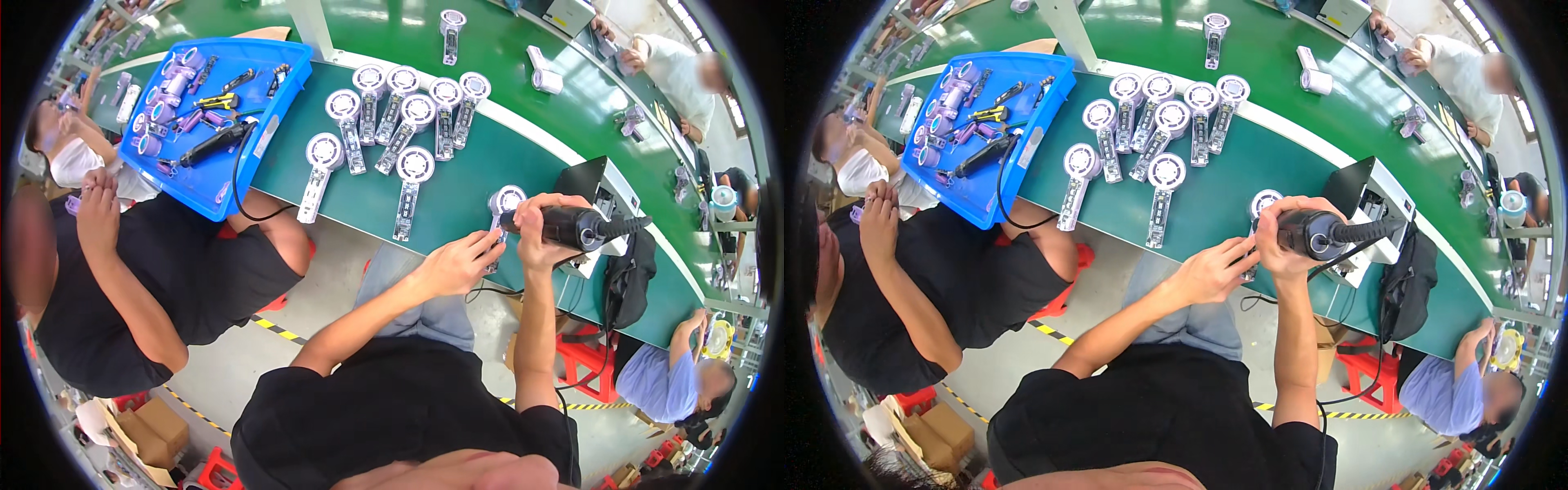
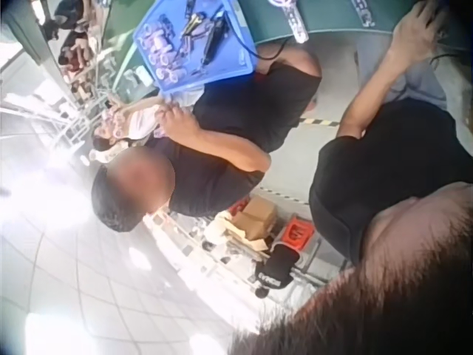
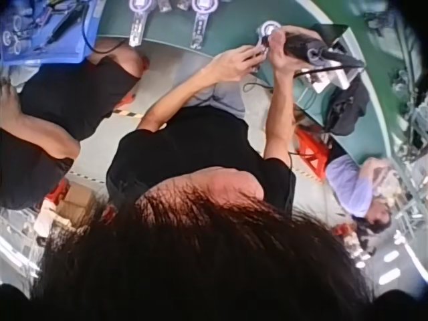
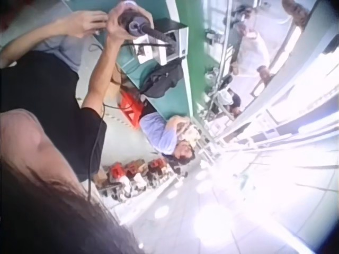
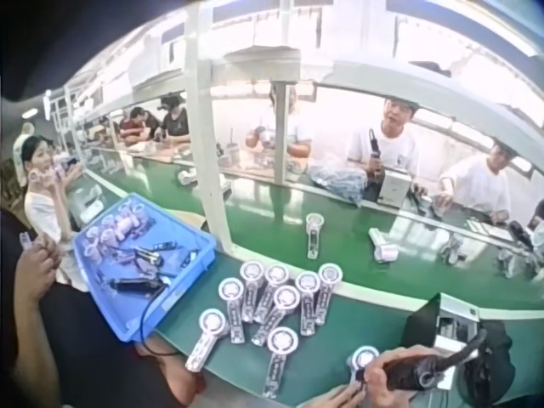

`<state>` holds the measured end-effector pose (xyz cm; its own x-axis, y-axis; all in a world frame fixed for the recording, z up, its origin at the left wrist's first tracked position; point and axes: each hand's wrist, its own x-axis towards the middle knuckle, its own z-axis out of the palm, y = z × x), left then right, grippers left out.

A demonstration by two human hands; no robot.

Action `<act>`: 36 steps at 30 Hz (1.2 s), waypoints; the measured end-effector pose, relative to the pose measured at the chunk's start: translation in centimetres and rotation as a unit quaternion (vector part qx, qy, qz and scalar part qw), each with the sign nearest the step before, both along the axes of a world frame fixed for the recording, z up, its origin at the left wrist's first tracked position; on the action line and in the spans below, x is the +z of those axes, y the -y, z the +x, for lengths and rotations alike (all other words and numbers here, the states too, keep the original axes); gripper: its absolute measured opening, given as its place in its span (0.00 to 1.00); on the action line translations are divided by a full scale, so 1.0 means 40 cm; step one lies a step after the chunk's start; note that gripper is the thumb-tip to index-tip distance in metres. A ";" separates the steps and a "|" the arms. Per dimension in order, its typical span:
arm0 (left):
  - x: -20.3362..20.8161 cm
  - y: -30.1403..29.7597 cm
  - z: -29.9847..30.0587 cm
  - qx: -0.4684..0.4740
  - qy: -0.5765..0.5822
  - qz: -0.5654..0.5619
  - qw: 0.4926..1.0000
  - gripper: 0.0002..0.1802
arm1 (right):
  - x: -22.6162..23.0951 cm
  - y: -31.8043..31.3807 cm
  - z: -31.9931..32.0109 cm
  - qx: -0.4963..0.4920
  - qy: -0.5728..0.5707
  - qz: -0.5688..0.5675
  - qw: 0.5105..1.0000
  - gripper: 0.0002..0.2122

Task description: Assemble small handheld electronic fans on a factory production line using an electric screwdriver.

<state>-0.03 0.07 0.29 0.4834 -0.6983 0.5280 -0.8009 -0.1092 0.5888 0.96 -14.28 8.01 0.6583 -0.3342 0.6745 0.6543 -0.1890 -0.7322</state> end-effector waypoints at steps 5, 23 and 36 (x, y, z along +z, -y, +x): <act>0.001 0.017 -0.010 0.012 0.009 0.004 1.000 0.34 | 0.055 0.015 -0.026 0.007 0.044 0.063 0.997 0.24; 0.016 0.100 -0.047 0.083 0.090 -0.024 0.992 0.25 | 0.185 0.283 -0.186 -0.176 0.022 -0.007 0.984 0.22; 0.000 0.107 -0.044 0.064 0.101 -0.041 0.992 0.16 | 0.164 0.266 -0.201 -0.075 0.014 0.118 0.990 0.21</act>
<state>-1.80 -4.21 0.28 0.4438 -0.5894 0.6750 -0.8860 -0.1759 0.4290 -7.08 -24.94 14.59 0.5709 -0.5777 0.5834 0.6526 -0.1120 -0.7494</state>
